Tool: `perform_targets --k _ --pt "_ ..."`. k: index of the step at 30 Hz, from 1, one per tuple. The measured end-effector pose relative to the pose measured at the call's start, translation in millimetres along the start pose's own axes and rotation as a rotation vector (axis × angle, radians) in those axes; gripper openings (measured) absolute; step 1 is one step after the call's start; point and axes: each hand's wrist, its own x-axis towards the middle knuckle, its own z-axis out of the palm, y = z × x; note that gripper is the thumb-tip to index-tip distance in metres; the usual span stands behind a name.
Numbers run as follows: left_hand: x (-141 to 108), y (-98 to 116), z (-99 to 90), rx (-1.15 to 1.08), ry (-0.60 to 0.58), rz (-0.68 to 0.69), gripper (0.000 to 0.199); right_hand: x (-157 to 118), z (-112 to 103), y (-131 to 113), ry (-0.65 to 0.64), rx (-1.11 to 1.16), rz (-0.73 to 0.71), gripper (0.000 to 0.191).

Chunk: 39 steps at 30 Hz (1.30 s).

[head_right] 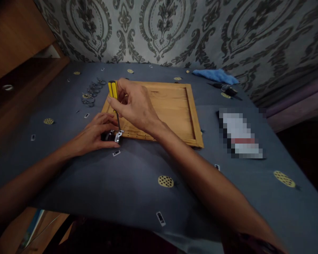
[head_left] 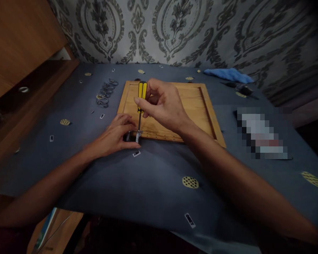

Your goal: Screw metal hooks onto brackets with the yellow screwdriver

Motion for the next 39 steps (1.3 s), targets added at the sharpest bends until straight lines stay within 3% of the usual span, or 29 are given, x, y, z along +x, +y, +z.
perform_targets --k 10,19,26,34,39 --pt "0 1 -2.0 -0.015 -0.016 -0.015 0.050 -2 -1 -3 -0.072 -0.019 -0.005 0.037" --pt "1 1 -1.1 -0.017 -0.026 -0.037 0.048 1 -1 5 -0.042 0.044 0.035 0.043" --pt "1 2 -2.6 -0.010 -0.027 -0.011 0.049 3 -12 11 0.153 0.099 0.031 0.047" --pt "-1 -2 0.4 0.002 -0.023 -0.030 0.050 -20 -17 36 0.229 0.156 0.109 0.043" --pt "0 0 -2.0 0.011 -0.038 -0.035 0.047 -27 -16 35 0.290 0.165 0.071 0.045"
